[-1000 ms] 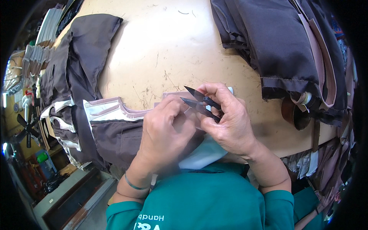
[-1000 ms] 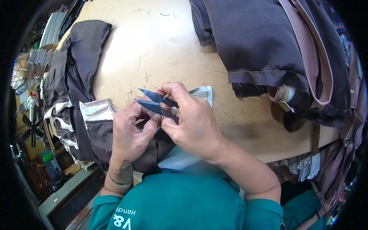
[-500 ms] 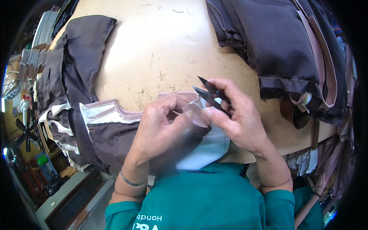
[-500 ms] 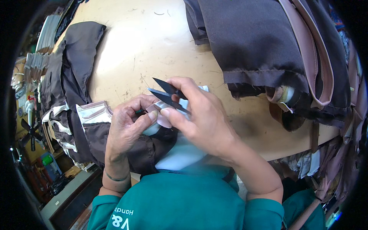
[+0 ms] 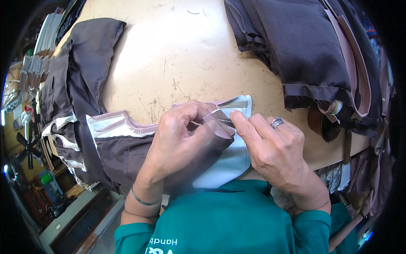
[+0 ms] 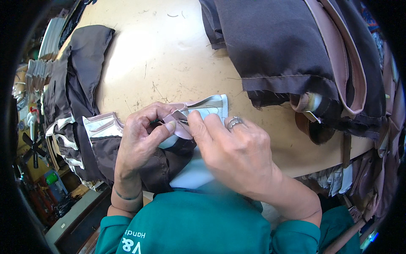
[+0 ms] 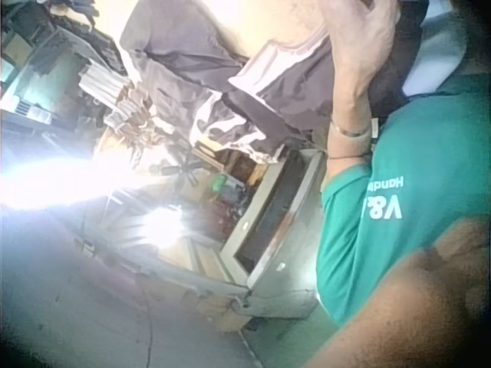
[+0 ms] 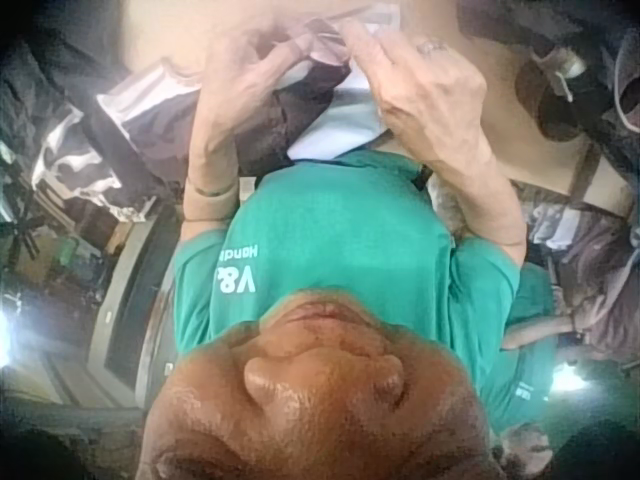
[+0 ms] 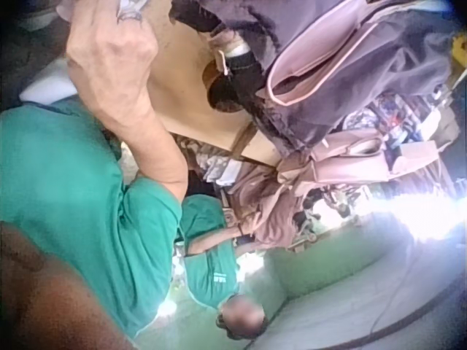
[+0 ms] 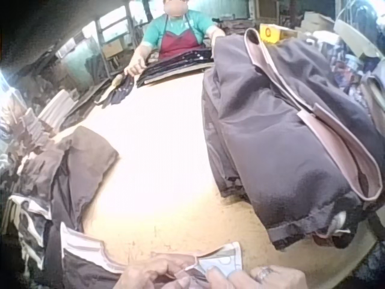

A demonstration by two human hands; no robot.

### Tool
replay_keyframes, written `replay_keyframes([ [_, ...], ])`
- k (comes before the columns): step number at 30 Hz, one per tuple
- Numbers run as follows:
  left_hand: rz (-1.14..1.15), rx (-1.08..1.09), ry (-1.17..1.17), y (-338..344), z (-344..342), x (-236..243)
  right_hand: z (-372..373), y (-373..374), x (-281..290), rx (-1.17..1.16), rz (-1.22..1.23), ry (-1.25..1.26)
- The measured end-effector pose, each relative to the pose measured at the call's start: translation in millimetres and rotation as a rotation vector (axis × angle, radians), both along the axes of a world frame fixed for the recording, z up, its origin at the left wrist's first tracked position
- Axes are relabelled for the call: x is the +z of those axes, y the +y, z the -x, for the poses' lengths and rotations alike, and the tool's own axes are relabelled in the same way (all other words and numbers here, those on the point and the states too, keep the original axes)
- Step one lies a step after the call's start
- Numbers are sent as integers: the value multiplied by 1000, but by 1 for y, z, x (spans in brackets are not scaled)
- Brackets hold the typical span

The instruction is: The person uses small scissors to trim the edges of a light-colored fabric piece placed on a white template. They carefully cut along the template's outline, adjusting the fabric and template as needed to ensure a precise fit.

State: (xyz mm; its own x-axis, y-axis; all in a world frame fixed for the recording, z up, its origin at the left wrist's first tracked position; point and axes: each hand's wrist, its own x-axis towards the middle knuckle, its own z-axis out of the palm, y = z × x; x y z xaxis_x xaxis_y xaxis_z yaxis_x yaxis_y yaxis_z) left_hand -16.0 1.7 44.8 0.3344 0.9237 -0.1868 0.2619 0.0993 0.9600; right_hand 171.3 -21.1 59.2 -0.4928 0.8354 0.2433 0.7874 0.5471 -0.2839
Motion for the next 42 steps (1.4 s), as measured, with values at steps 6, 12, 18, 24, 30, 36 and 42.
replay_keyframes([
  [6, 27, 18, 14, -1, 0, -2, -1, 1, 0, 16, 27, 15],
  [12, 30, 11, 31, -1, 0, -3, -1, 1, 0, 33, -5, -8],
  [18, -11, -32, 92, 0, 1, 0, 0, 0, 2, 40, -25, -71],
  [24, -48, -28, 100, -1, 1, 1, 2, 0, 2, 91, -83, -169],
  [30, 30, 38, 67, -6, 0, -1, 5, 0, 0, 119, -117, -182],
  [36, 98, 47, 73, -7, 2, 1, 6, 0, 1, 123, -113, -184],
  [42, 70, 5, -96, -8, 9, 6, -10, 7, 10, 31, 332, 235],
])
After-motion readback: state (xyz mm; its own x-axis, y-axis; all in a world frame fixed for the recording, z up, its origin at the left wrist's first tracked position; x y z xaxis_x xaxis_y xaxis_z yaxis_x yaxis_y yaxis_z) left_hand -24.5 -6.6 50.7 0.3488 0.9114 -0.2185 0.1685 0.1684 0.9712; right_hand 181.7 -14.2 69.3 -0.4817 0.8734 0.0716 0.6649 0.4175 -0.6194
